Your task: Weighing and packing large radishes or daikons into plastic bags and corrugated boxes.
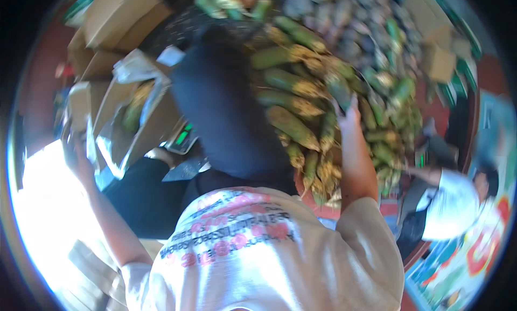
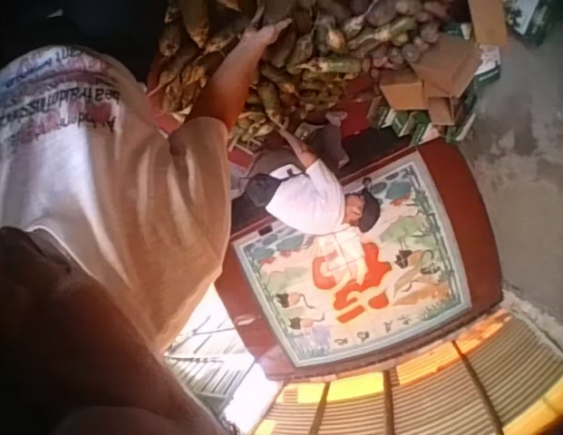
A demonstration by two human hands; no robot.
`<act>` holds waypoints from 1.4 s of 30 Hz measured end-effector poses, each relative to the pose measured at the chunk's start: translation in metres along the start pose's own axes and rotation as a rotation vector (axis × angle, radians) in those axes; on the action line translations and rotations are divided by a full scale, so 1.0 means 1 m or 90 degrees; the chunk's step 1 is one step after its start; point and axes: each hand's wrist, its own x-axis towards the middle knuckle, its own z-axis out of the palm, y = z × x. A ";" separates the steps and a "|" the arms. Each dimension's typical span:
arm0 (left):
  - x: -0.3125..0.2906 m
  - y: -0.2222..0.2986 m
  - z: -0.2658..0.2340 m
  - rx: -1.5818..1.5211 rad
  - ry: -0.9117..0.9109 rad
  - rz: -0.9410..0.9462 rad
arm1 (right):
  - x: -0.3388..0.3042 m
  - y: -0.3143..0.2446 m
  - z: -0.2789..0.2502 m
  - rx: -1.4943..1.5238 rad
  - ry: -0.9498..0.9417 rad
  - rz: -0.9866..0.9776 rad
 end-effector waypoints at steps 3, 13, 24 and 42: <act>0.018 0.028 0.002 0.073 -0.018 0.008 | 0.015 -0.028 0.000 -0.514 0.037 0.066; -0.002 -0.027 -0.005 0.112 -0.503 -0.059 | -0.371 0.016 0.481 -0.978 -0.761 -0.484; -0.021 -0.037 -0.037 0.289 -0.470 -0.035 | -0.314 0.334 0.542 -1.734 -0.899 -0.366; -0.010 -0.049 -0.072 0.234 -0.440 -0.136 | -0.430 0.295 0.517 -1.383 -1.086 -0.960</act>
